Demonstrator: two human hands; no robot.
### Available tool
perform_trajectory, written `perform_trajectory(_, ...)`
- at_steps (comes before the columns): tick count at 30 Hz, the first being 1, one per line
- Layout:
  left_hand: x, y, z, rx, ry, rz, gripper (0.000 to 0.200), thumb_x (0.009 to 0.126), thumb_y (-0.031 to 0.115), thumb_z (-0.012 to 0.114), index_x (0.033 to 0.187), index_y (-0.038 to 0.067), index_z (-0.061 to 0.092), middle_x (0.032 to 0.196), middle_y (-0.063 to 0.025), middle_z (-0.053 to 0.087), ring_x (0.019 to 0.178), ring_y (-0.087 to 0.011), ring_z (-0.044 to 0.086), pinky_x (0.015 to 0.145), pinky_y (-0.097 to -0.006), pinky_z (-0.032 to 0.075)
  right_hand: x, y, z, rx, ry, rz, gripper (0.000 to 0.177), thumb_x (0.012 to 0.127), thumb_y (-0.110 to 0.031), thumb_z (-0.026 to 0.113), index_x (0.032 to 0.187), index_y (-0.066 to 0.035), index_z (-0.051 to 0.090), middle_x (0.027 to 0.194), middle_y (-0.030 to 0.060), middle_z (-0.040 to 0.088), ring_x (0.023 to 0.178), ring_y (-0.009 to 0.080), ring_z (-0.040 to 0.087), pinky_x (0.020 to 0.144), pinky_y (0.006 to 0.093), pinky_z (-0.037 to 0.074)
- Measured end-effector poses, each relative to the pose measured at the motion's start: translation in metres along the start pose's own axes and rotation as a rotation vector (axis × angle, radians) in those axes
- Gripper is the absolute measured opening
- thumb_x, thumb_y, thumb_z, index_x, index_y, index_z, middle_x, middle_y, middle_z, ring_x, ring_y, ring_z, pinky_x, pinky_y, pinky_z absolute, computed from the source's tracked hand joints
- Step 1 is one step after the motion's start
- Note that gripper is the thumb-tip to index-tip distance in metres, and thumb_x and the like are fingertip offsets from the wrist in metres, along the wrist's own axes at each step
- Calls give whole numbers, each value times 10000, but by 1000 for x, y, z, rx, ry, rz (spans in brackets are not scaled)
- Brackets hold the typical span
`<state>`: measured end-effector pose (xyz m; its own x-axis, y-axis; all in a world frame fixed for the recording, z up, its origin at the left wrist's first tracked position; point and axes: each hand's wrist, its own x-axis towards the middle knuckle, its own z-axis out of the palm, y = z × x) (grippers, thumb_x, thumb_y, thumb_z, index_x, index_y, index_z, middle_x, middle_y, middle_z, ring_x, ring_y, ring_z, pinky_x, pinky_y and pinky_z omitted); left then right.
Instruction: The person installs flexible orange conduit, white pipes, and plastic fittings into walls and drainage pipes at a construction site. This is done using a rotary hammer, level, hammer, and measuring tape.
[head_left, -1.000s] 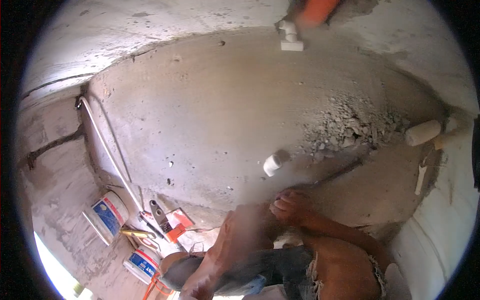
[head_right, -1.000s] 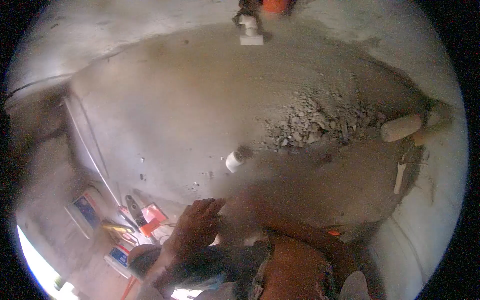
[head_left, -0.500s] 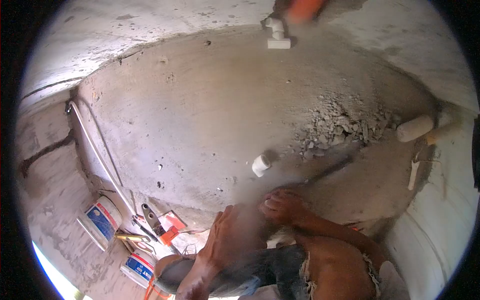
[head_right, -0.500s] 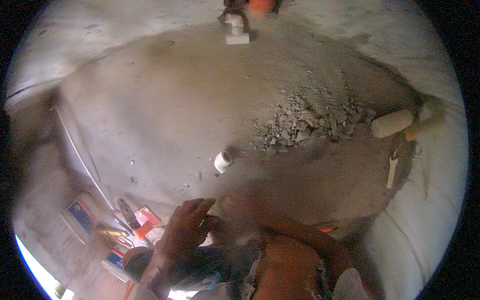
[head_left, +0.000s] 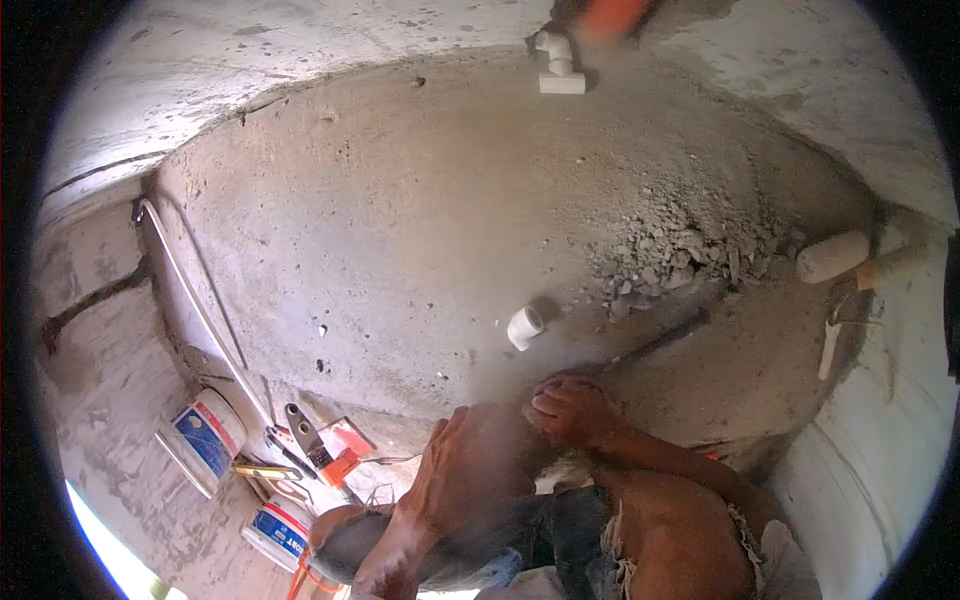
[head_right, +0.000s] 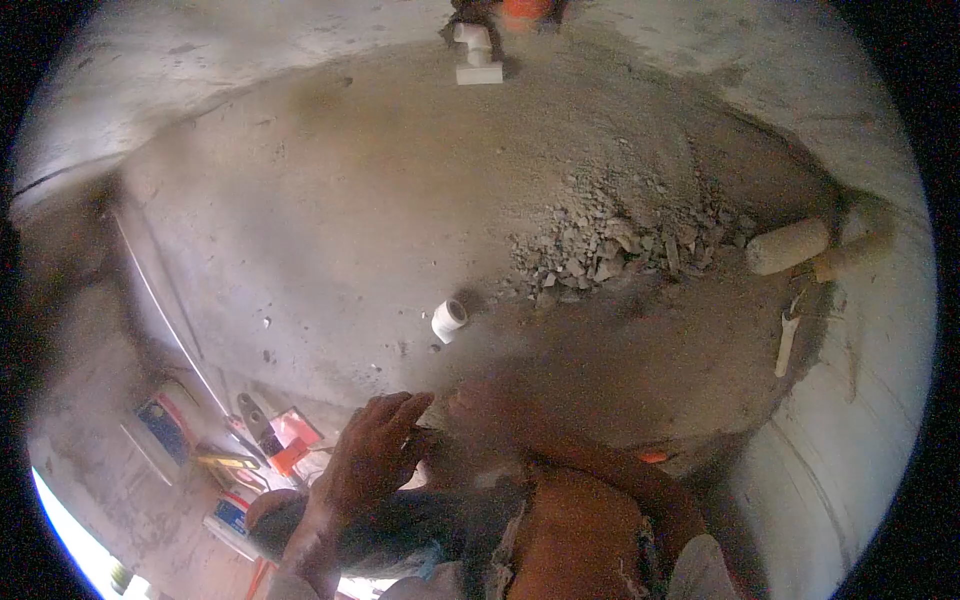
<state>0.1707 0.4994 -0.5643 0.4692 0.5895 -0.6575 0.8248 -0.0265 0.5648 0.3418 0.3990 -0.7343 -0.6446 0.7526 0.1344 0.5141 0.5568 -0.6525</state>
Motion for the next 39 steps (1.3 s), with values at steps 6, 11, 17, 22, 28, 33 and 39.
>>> perform_trajectory(6,-2,-3,-1,-36,4,1,455,821,140,656,1249,60,524,1164,-180,591,1072,-366,564,904,-446,472,3,2,-8,0,-51,-33,264,752,-238,636,976,-100,639,855,25,564,856,204,595,730,371,489)
perform_trajectory(11,-1,-3,-4,-13,-42,-26,462,816,139,659,1250,55,523,1173,-179,587,1086,-361,560,912,-442,471,-1,1,0,21,-63,14,306,735,-258,649,996,-99,629,871,27,566,847,204,590,704,373,470)
perform_trajectory(17,-3,-6,-1,3,-11,14,512,777,147,676,1251,47,508,1131,-172,575,1048,-351,556,880,-446,462,-2,3,0,70,-103,29,369,720,-280,657,1040,-100,617,904,37,573,866,212,584,692,374,457)
perform_trajectory(22,-4,-9,3,-27,27,24,591,698,157,713,1232,34,493,1043,-155,561,982,-336,549,832,-464,443,-2,2,-1,83,-125,40,404,713,-286,662,1067,-98,612,927,44,578,899,223,583,730,384,469)
perform_trajectory(28,-4,-5,0,5,-43,-39,496,810,120,648,1279,66,496,1203,-175,567,1104,-354,548,928,-434,459,-7,3,3,93,-76,51,394,713,-274,656,1060,-91,620,954,52,591,938,247,591,784,414,481)
perform_trajectory(33,-6,-19,5,37,-14,62,509,754,191,694,1214,52,527,1112,-157,582,1069,-327,559,856,-449,461,-5,2,2,54,-193,36,349,725,-263,655,1019,-76,629,961,72,599,947,280,600,816,452,474)
perform_trajectory(39,-10,-26,22,34,96,26,457,793,216,665,1201,53,538,1060,-124,593,1012,-302,571,821,-432,465,-9,3,13,86,-117,89,261,755,-246,648,930,-53,630,931,121,607,929,324,592,844,475,451)
